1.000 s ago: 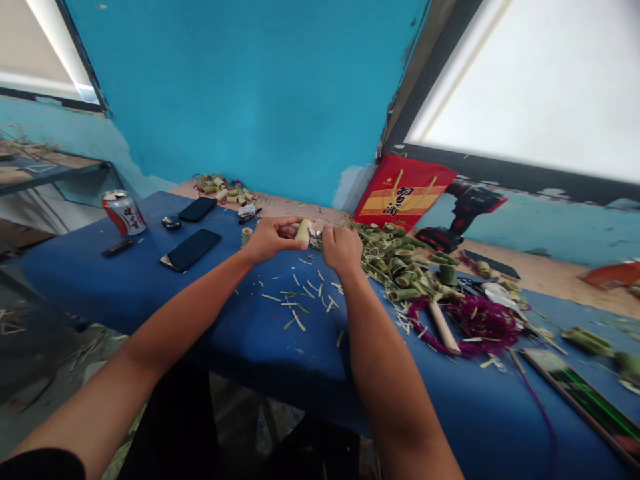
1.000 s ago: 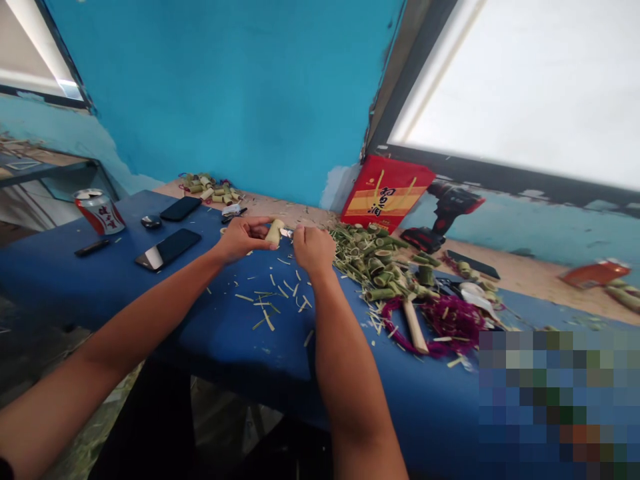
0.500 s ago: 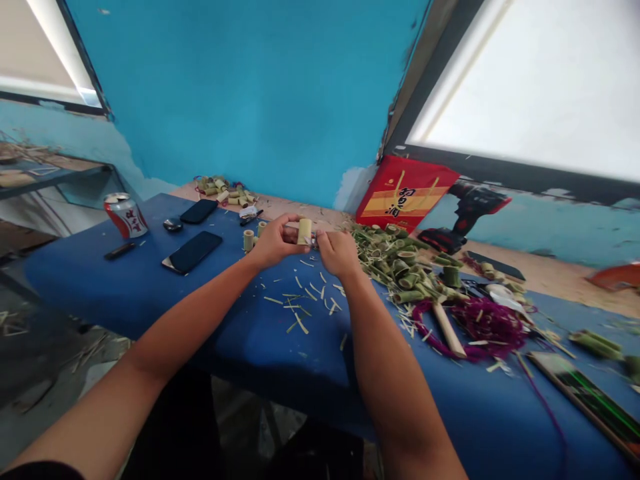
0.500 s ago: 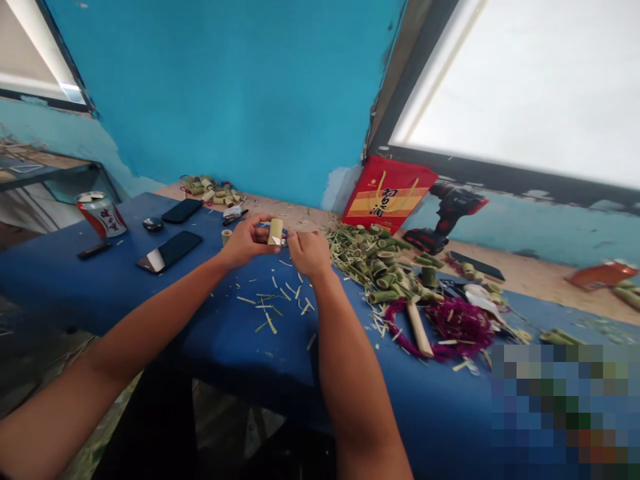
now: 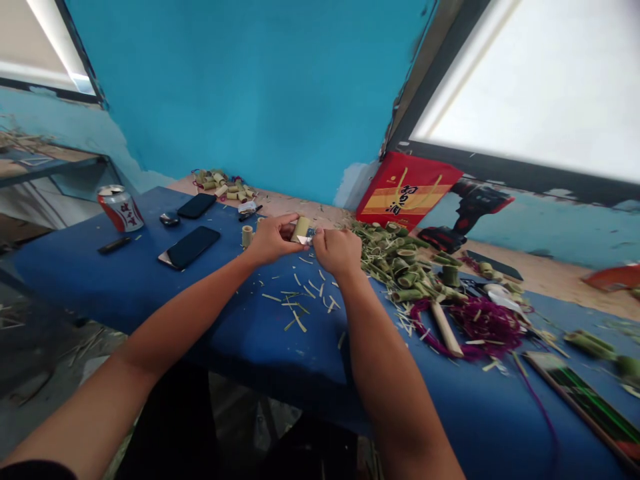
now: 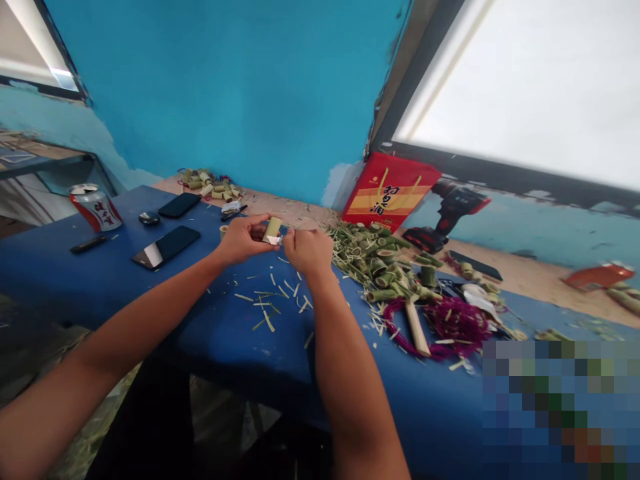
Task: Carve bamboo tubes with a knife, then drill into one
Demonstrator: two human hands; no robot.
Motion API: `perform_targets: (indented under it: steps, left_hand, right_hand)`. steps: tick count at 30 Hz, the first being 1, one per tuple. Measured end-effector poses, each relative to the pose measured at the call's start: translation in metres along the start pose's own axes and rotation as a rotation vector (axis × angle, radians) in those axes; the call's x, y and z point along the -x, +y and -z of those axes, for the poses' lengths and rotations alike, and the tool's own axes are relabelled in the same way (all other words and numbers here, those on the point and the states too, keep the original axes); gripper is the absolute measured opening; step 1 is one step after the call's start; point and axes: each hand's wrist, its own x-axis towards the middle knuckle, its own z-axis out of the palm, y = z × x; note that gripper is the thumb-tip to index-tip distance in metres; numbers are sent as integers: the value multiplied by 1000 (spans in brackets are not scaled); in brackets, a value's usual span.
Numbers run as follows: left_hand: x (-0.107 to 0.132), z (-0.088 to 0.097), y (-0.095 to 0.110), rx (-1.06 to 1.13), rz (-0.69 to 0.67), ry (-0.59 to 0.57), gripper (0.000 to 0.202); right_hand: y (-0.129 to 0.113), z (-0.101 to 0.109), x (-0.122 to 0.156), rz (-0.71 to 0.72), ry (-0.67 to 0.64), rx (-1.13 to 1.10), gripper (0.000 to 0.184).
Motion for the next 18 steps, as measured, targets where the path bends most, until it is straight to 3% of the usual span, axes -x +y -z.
perform_targets:
  steps: [4, 8, 10, 13, 18]
  left_hand:
    - [1, 1, -1, -10, 43, -1, 90]
    - [7, -9, 0, -9, 60, -87, 89]
    - [8, -13, 1, 15, 61, -83, 87]
    - [6, -12, 1, 108, 95, -73, 87]
    - [-3, -3, -4, 239, 87, -84, 87]
  right_hand:
    - [2, -3, -3, -89, 19, -20, 57]
    - [27, -6, -14, -367, 47, -95, 62]
    - [39, -6, -19, -417, 47, -151, 63]
    - [39, -4, -18, -330, 42, -190, 65]
    - [5, -4, -6, -102, -36, -136, 62]
